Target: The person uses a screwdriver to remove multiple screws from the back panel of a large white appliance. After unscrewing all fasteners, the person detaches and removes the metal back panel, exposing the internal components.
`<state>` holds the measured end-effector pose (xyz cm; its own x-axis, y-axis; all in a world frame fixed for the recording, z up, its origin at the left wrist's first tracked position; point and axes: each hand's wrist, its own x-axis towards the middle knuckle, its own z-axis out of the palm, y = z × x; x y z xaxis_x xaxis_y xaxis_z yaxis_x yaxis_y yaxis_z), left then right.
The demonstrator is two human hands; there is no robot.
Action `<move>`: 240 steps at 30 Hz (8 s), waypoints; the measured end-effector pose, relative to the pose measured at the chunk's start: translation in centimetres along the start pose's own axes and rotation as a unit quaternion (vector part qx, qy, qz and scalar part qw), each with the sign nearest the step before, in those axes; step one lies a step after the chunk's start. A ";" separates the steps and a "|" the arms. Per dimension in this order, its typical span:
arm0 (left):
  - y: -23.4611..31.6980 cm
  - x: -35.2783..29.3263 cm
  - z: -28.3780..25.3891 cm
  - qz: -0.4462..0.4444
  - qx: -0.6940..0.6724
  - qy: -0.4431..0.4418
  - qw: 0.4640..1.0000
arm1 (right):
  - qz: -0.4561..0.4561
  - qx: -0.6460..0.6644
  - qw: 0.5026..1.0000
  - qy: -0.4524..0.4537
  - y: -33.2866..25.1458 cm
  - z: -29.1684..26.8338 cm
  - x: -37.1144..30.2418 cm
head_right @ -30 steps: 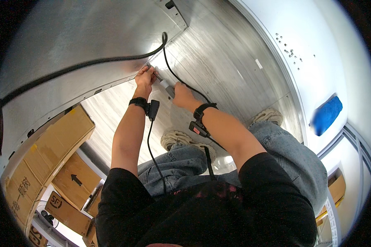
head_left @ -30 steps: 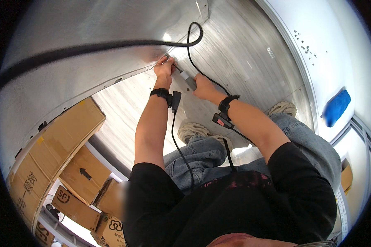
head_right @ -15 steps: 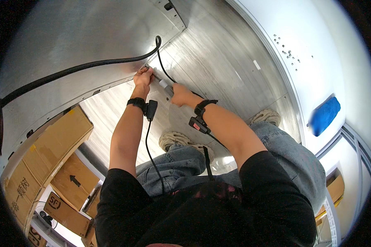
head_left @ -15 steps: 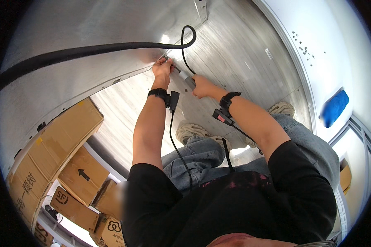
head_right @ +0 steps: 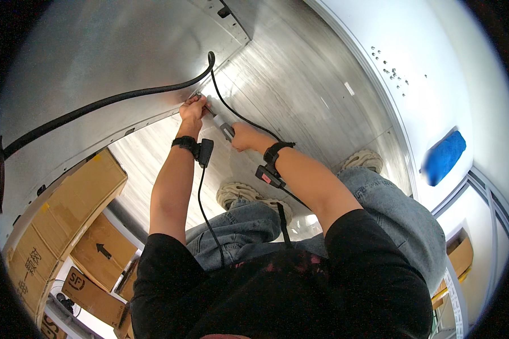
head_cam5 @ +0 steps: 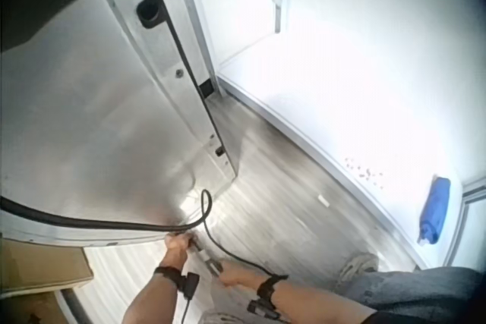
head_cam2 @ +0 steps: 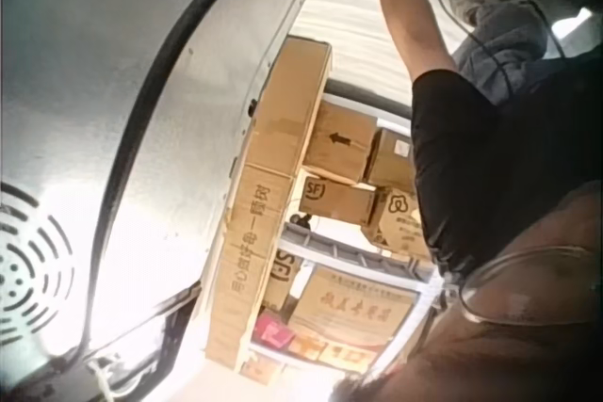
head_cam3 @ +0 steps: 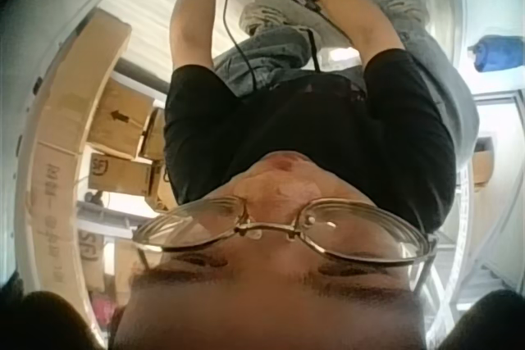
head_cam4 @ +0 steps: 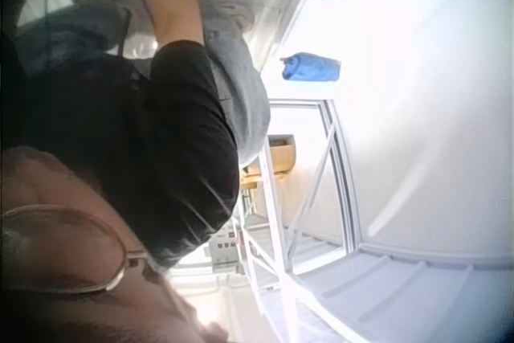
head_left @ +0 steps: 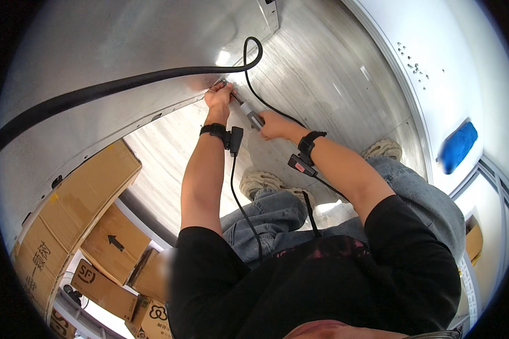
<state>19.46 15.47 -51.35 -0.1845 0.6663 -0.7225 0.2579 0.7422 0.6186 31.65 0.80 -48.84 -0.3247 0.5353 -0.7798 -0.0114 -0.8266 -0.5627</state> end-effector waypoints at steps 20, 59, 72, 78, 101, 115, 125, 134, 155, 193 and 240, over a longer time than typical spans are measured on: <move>0.8 -0.1 0.0 -0.012 -0.022 -0.017 1.000 | -0.066 -0.211 0.973 0.067 -0.5 -1.3 -0.3; 0.9 -0.4 -0.6 -0.019 -0.004 -0.019 1.000 | -0.021 -0.103 0.992 0.069 -1.3 0.3 -1.7; 1.1 -0.2 -1.3 -0.037 -0.057 -0.062 0.996 | -0.017 -0.006 0.999 0.047 -0.4 0.3 -0.8; 1.1 -0.3 -0.8 -0.021 0.000 -0.015 1.000 | -0.002 0.002 0.995 0.100 -0.9 0.9 -1.5; 2.1 -1.1 -0.4 -0.029 -0.057 -0.052 0.997 | -0.038 -0.011 0.994 0.104 0.6 0.6 -0.3; 2.3 -1.1 -0.1 -0.037 -0.095 -0.048 0.994 | -0.056 0.067 0.991 0.099 1.1 0.5 0.5; 2.0 0.1 -0.2 -0.062 -0.119 -0.055 0.989 | -0.028 -0.061 0.990 0.122 -1.0 0.3 -0.4; 2.1 0.1 0.9 -0.053 -0.071 0.000 0.996 | -0.071 -0.044 0.988 0.129 0.4 0.1 0.3; 2.9 -0.6 -0.2 -0.115 -0.017 -0.050 0.992 | -0.028 0.184 0.980 0.072 -0.7 0.7 -2.5; 0.6 -10.0 0.4 -0.040 0.167 -0.254 0.952 | -0.139 -0.092 0.949 0.268 3.1 -4.5 -4.8; -4.0 -19.1 16.4 0.325 0.291 -0.211 0.875 | -0.247 0.033 0.822 0.513 7.3 -13.4 -11.2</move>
<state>37.53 -1.36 -45.10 0.5157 0.7561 -0.4030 0.6404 -0.0277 0.7676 47.86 -8.96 -47.89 0.7021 0.6448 -0.3021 0.0344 -0.4545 -0.8901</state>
